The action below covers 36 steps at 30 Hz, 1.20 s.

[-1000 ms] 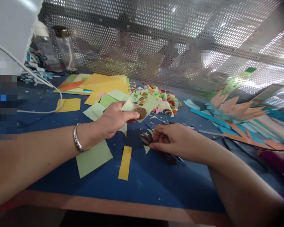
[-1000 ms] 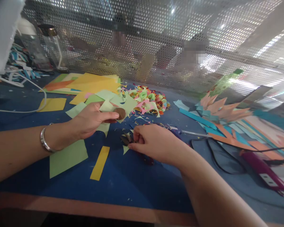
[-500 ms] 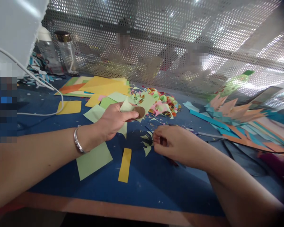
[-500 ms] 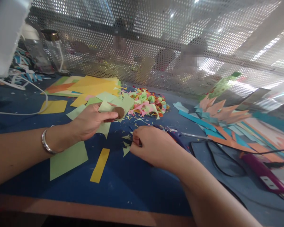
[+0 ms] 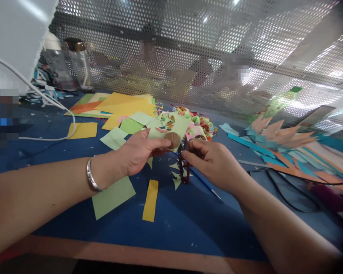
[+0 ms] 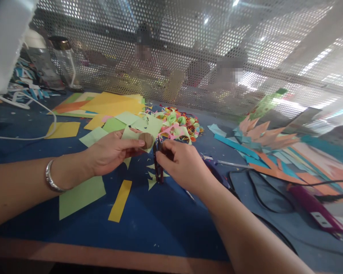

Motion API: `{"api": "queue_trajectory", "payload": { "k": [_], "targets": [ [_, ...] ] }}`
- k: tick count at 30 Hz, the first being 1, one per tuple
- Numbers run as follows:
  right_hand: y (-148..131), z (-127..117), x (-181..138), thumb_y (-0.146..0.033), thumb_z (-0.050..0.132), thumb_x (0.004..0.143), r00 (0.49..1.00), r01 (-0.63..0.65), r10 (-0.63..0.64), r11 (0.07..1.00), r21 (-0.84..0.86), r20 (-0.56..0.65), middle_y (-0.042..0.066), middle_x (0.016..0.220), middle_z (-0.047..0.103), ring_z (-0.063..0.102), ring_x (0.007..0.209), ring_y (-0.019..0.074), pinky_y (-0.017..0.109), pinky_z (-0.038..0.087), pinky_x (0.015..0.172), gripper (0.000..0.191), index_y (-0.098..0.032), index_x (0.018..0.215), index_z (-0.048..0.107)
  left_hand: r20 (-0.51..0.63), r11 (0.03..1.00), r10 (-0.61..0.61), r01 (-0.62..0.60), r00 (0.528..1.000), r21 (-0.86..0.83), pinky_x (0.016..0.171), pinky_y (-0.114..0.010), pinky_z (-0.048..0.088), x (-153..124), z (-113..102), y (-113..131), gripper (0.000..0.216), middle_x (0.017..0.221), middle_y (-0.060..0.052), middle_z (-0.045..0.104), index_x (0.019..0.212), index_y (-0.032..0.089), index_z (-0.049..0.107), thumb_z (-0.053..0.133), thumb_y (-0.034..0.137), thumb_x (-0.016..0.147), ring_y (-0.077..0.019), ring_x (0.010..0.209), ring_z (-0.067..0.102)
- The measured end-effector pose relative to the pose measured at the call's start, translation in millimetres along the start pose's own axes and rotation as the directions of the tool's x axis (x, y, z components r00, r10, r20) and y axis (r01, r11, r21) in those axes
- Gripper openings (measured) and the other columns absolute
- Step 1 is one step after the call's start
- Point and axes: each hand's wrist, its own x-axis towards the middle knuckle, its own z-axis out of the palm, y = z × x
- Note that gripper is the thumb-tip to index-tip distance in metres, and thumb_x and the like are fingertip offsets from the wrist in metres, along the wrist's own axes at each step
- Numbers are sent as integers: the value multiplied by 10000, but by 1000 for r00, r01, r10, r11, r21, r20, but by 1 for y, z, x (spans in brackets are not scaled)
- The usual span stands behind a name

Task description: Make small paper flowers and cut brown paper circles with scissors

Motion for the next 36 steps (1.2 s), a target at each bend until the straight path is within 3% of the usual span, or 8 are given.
{"api": "queue_trajectory", "payload": {
  "k": [6, 10, 12, 16, 20, 27, 31, 36],
  "targets": [
    [-2, 4, -1, -331, 504, 874, 1000, 20, -22, 996, 90, 19, -6, 669, 545, 496, 635, 155, 285, 347, 573, 196, -202, 739, 564, 138, 999, 38, -37, 990, -15, 739, -270, 484, -3, 2, 2, 123, 791, -6, 651, 746, 150, 670, 776, 133, 685, -129, 768, 607],
    [-5, 5, -1, -344, 533, 891, 999, 18, -23, 980, 199, 24, 14, 715, 603, 558, 689, 176, 304, 411, 635, 198, -198, 764, 577, 321, 988, 136, -151, 937, 22, 694, -218, 440, -3, -1, 4, 149, 732, 18, 543, 660, 144, 629, 702, 172, 787, -96, 738, 527],
    [-7, 6, 0, -384, 580, 896, 1000, 9, -16, 949, 316, 21, 12, 734, 607, 577, 694, 173, 300, 437, 638, 212, -200, 792, 564, 342, 984, 160, -178, 926, 20, 705, -210, 438, -3, -3, 4, 152, 742, 19, 531, 673, 145, 630, 667, 165, 819, -91, 743, 517],
    [-8, 9, 0, -462, 601, 919, 998, -34, -6, 807, 590, 65, 23, 817, 649, 642, 766, 189, 315, 509, 694, 256, -209, 901, 565, 291, 986, 164, -167, 943, -15, 720, -223, 451, -2, -3, 4, 119, 735, 14, 554, 688, 145, 644, 676, 151, 802, -99, 734, 537],
    [-7, 16, 0, -587, 506, 950, 995, -85, 24, 698, 711, 95, 38, 818, 682, 667, 811, 220, 342, 529, 721, 392, -222, 899, 640, 201, 986, 153, -136, 968, -93, 747, -240, 471, -3, 0, 5, 45, 775, -5, 628, 733, 138, 682, 715, 139, 764, -114, 754, 590],
    [-10, 27, -2, -674, 531, 893, 966, -250, 179, 459, 853, 187, 9, 714, 583, 531, 555, 128, 260, 448, 484, 487, -205, 860, 657, 257, 975, 200, -167, 946, -144, 716, -270, 486, -7, 3, 6, 175, 713, -3, 616, 692, 134, 658, 795, 227, 747, -122, 696, 588],
    [-12, 27, -3, -650, 563, 890, 964, -232, 225, 444, 866, 143, -5, 702, 518, 402, 506, 81, 217, 294, 404, 474, -191, 830, 667, 160, 970, 186, -155, 969, -189, 719, -274, 494, -7, 5, 6, 169, 700, -3, 653, 696, 139, 661, 828, 168, 692, -125, 696, 614],
    [-8, 26, -2, -643, 561, 896, 957, -212, 279, 478, 852, 81, 8, 749, 529, 415, 566, 94, 213, 299, 426, 450, -208, 871, 675, 18, 955, 200, -191, 980, -227, 763, -296, 528, -4, 4, 2, 214, 754, -1, 724, 783, 146, 676, 838, 106, 648, -141, 727, 678]
  ]
}}
